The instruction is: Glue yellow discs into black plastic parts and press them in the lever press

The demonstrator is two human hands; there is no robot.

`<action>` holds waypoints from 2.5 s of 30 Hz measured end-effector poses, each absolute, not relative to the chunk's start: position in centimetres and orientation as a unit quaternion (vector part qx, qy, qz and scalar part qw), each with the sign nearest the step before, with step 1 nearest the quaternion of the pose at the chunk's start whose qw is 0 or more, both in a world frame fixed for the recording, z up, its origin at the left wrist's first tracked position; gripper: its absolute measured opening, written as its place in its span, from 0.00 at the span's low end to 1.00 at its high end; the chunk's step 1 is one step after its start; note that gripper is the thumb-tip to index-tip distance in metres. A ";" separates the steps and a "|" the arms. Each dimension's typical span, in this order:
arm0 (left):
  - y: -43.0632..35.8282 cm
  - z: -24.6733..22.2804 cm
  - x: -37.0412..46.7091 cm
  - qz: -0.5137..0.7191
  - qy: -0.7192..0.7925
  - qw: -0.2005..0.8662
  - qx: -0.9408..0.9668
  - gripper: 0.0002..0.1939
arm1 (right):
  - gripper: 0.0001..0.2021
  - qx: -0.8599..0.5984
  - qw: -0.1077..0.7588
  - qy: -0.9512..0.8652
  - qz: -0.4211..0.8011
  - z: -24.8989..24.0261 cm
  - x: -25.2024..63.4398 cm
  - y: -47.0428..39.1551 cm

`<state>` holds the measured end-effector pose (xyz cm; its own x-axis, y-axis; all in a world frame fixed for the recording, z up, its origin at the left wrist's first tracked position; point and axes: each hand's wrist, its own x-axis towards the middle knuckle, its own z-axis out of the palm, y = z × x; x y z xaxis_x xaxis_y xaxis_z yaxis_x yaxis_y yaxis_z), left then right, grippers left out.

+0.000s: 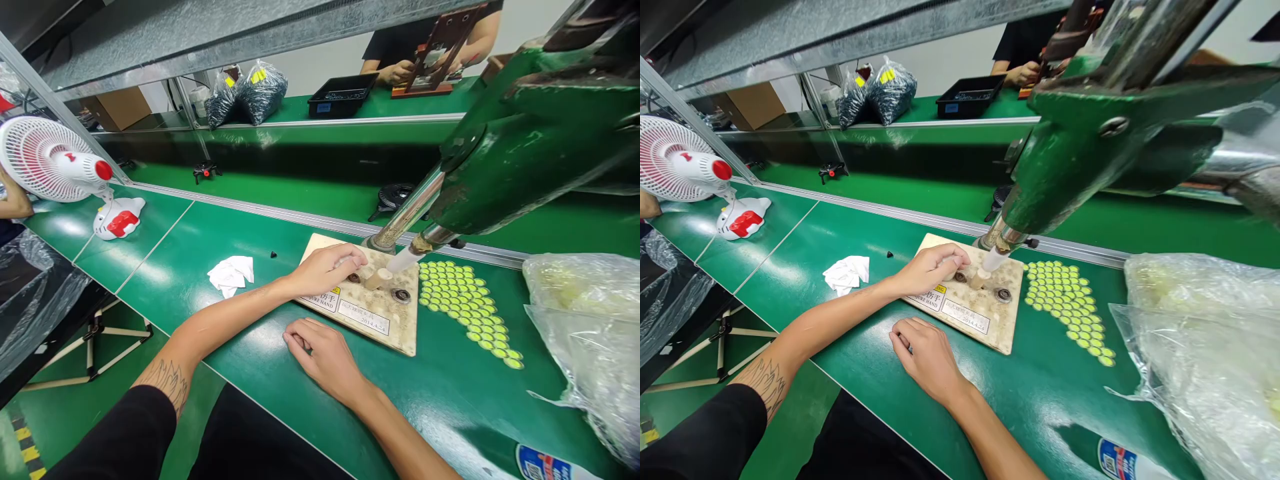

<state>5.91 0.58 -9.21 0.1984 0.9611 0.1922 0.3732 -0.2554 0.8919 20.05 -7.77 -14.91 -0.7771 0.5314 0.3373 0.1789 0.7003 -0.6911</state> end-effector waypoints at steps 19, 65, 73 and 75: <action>0.7 -9.4 5.9 0.402 0.492 0.357 0.685 0.11 | 0.12 -0.200 0.255 -0.883 0.341 -14.6 20.1 -7.8; 0.8 -9.8 5.9 0.419 0.467 0.355 0.693 0.12 | 0.09 -0.184 0.249 -0.892 0.330 -14.5 20.2 -7.8; 0.5 -9.7 6.0 0.427 0.464 0.380 0.677 0.12 | 0.09 -0.193 0.243 -0.891 0.331 -14.5 20.2 -8.0; 0.5 -9.7 6.1 0.425 0.471 0.382 0.672 0.11 | 0.09 -0.194 0.241 -0.891 0.333 -14.4 20.2 -8.0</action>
